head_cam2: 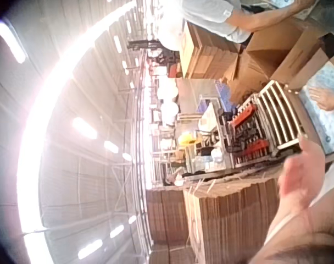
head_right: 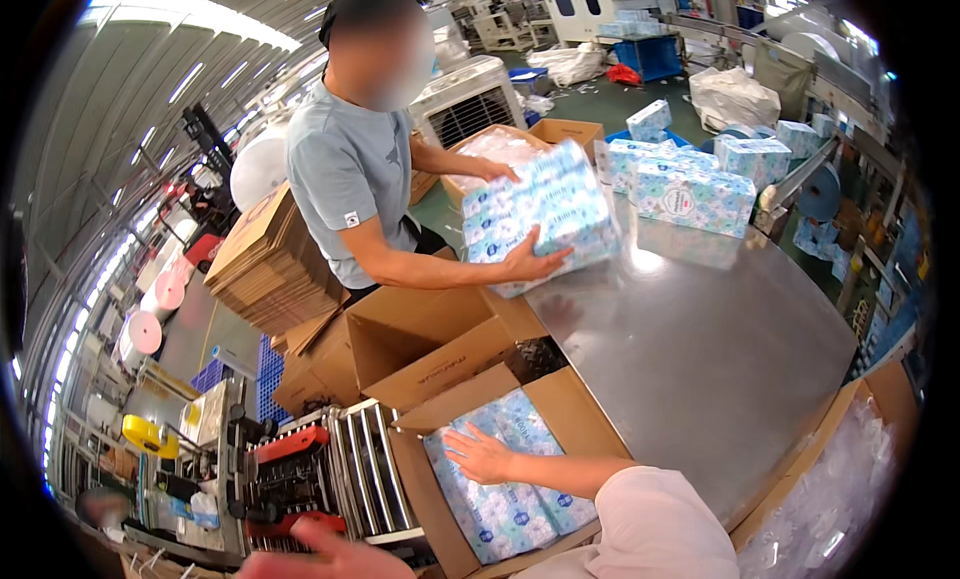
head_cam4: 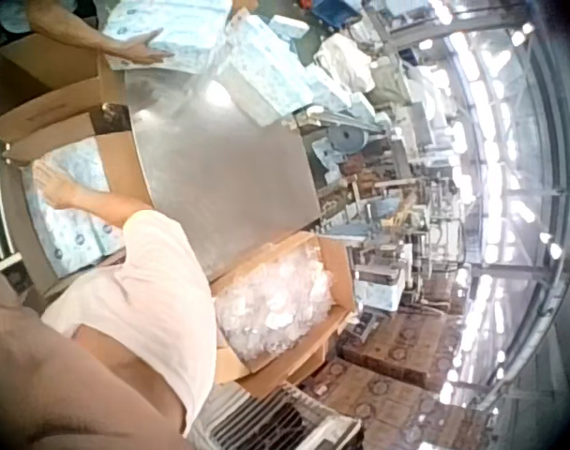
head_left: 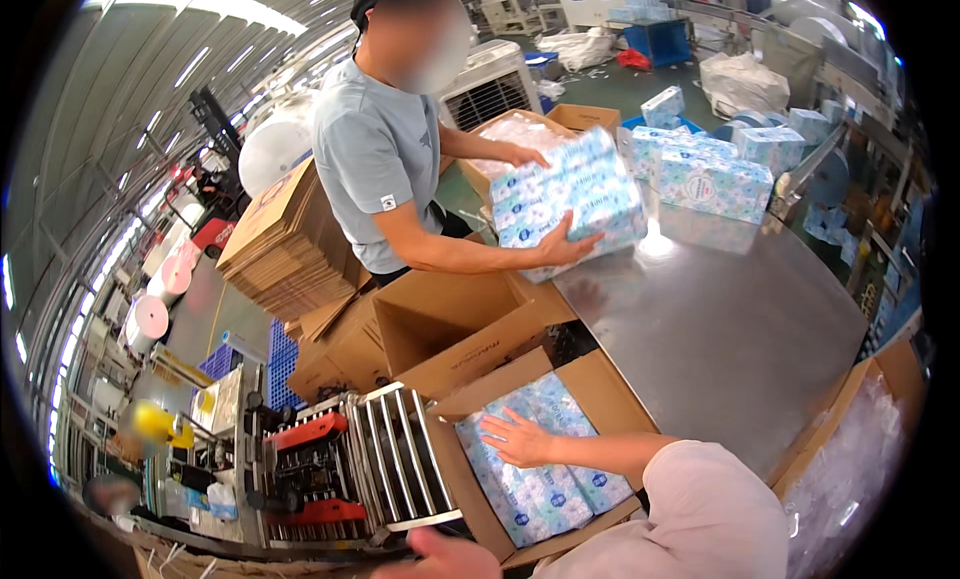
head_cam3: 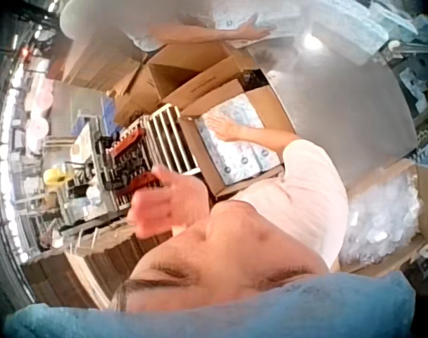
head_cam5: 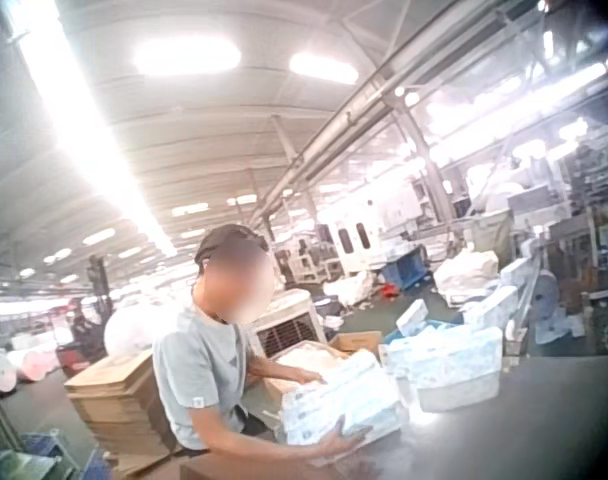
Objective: The person packs packages of tissue paper into cardboard boxes on a metal table. They place bubble wrap inside the boxes, arrange the tissue packs, and close the flaps. Another person assists by handing over boxes and items.
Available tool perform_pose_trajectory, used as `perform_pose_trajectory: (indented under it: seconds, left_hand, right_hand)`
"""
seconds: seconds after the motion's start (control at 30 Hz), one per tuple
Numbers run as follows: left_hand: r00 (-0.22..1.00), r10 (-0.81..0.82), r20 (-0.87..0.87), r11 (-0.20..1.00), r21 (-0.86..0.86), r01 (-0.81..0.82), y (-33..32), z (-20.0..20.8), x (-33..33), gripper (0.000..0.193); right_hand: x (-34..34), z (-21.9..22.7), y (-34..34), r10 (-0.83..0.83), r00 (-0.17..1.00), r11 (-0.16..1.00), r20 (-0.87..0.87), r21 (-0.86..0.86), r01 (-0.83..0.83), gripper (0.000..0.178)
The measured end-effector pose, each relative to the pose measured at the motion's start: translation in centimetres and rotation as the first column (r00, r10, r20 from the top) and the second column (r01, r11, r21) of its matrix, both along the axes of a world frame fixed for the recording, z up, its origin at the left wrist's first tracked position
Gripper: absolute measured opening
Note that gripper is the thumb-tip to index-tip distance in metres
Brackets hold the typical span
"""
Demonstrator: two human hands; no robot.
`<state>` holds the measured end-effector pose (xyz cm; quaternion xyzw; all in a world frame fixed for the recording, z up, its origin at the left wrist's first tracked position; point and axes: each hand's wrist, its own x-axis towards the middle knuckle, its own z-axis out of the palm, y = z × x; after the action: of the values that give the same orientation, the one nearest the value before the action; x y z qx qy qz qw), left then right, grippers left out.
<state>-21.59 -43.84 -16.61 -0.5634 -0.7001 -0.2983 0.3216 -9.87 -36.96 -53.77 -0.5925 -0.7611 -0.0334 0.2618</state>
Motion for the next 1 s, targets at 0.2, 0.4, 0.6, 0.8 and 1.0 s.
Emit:
perform_pose_trajectory:
  seconds: [0.2, 0.4, 0.6, 0.8, 1.0]
  left_hand:
    - [0.999, 0.018, -0.028, 0.645, 0.764, 0.009, -0.8, 1.1, -3.2, 0.051]
    - [0.999, -0.033, -0.012, 0.682, 0.731, 0.031, -1.2, 1.6, -3.0, 0.047]
    - [0.977, 0.094, -0.193, 0.744, 0.666, 0.06, -2.3, 2.1, -4.2, 0.042]
    - [0.749, 0.309, -0.586, 0.832, 0.549, 0.086, -3.5, 3.0, -5.7, 0.037]
    - [0.603, 0.339, -0.722, 0.864, 0.493, 0.104, -4.3, 3.7, -6.2, 0.033]
  right_hand:
    - [-5.2, -1.2, -5.5, 0.182, 0.983, 0.972, 0.015, -0.152, -0.178, 0.048]
    - [-5.0, -2.2, -7.7, 0.062, 0.997, 0.975, 0.05, -0.218, -0.05, 0.049]
    - [-5.2, -2.9, -7.5, 0.045, 0.997, 0.983, 0.061, -0.181, -0.033, 0.049]
    - [-5.1, -3.1, -7.6, 0.02, 0.999, 0.992, 0.043, -0.129, -0.014, 0.048]
    - [-5.0, -2.8, -8.0, -0.014, 0.999, 0.993, 0.034, -0.115, 0.018, 0.048]
